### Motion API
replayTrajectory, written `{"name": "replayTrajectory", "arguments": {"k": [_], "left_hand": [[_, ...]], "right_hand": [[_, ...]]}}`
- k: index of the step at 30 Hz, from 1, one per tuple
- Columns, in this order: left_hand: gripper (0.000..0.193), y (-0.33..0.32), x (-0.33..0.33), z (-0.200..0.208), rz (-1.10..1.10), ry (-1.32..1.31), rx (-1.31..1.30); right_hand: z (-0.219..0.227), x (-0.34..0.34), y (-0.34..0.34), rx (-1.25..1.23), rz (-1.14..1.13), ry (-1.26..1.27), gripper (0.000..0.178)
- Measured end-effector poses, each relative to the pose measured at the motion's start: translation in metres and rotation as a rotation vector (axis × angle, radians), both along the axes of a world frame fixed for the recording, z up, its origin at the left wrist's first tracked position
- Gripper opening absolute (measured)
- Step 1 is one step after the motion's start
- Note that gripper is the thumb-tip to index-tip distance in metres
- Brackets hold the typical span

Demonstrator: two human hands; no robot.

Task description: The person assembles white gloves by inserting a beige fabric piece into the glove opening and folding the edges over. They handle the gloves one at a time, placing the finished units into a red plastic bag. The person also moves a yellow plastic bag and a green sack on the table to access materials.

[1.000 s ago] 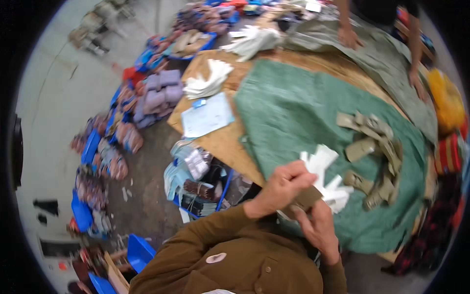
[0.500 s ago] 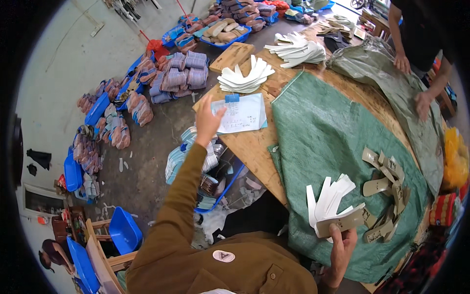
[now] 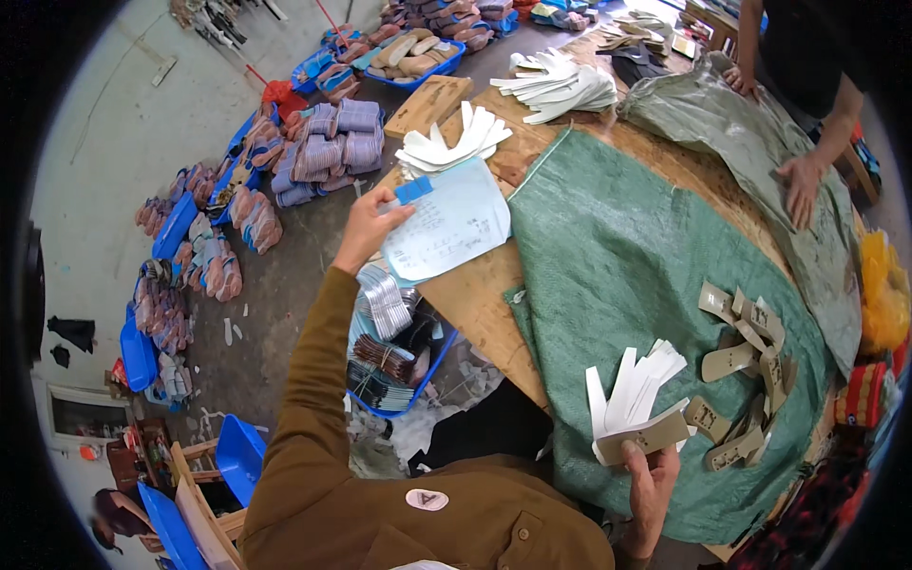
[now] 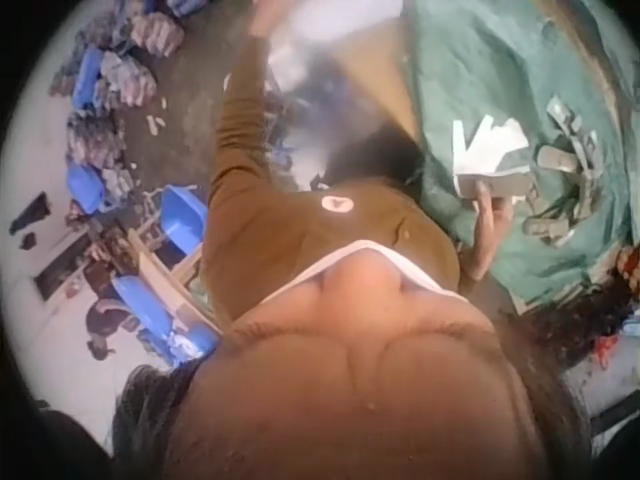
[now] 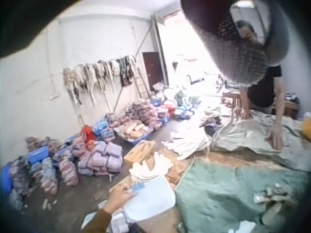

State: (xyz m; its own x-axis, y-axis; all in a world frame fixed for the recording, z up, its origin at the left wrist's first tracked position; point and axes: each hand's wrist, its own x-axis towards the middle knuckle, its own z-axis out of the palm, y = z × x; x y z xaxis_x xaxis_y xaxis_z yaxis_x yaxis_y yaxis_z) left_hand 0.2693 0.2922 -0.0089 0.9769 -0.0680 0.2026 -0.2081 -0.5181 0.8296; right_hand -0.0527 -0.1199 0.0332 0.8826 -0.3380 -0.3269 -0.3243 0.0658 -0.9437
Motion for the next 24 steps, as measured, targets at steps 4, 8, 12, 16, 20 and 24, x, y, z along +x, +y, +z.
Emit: {"name": "replayTrajectory", "arguments": {"k": [4,8,12,16,20,24], "left_hand": [[0.021,-0.032,0.0,0.049,-0.103,-0.011,-0.136],[0.022,-0.084,0.01,0.069,-0.188,-0.033,-0.141],[0.019,-0.136,0.019,0.07,-0.286,-0.067,-0.09],[0.021,-0.173,0.027,0.059,-0.366,-0.097,-0.067],[0.023,-0.184,0.042,0.045,-0.408,-0.083,-0.013],[0.025,-0.177,0.057,0.031,-0.45,-0.087,0.143]], "right_hand": [[-0.003,0.005,-0.01,0.018,-0.033,0.004,0.031],[-0.002,0.008,-0.015,0.047,-0.068,0.014,0.03],[-0.003,0.004,-0.023,0.059,-0.061,-0.002,0.029],[0.001,0.001,-0.032,0.019,-0.106,0.024,0.029],[0.001,0.001,-0.033,0.018,-0.134,0.015,0.03],[0.001,0.007,-0.028,0.016,-0.101,0.001,0.03]]}}
